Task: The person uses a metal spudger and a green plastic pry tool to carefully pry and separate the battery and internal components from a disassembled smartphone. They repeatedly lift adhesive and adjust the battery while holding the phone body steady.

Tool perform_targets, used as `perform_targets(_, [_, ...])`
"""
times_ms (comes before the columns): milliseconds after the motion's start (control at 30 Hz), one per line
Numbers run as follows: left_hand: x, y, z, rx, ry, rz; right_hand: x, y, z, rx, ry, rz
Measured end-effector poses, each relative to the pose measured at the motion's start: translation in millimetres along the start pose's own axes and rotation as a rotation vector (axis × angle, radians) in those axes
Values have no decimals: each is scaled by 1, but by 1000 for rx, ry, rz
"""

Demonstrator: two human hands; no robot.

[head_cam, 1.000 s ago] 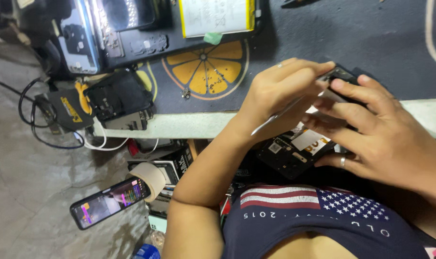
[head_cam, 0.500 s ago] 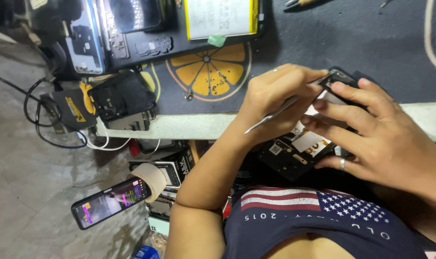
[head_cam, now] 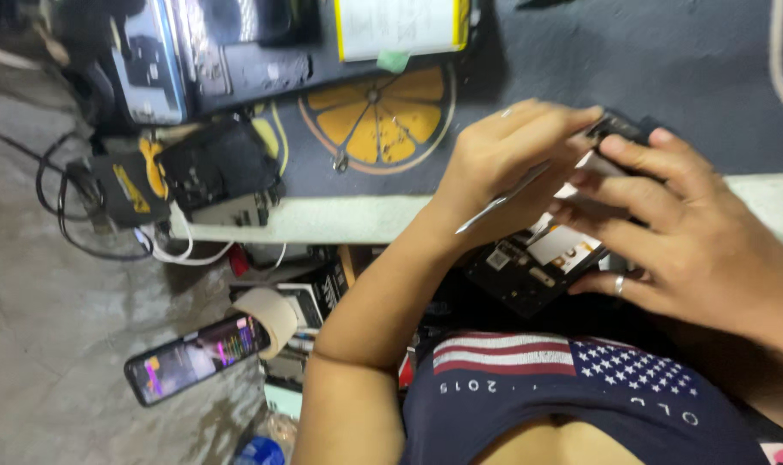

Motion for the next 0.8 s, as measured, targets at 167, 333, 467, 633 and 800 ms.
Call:
perform_targets(167, [-8,4,-5,29,-9,13,-4,-5,7,-30,18,-48])
perform_targets(333, [-17,38,-8,0,-4,54,-1,-2,6,10,22,-50])
perform_targets(467, [-30,56,-9,-25,19,70,0,-4,6,33,29,-66])
perform_targets(633, [-38,75,-11,-42,39,107,5,0,4,47,53,-67])
perform_targets(800, [-40,76,-14,-17,14,82,7,1,3,46,46,-53])
Point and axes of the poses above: each hand's wrist, its own y-axis away from the middle knuckle, its own x-axis out of the palm, z = x × y, the point moved 10 cm from there along -y, towards the middle knuckle, and after that the axes turned 7 degrees about -y, right-handed, at the moved point
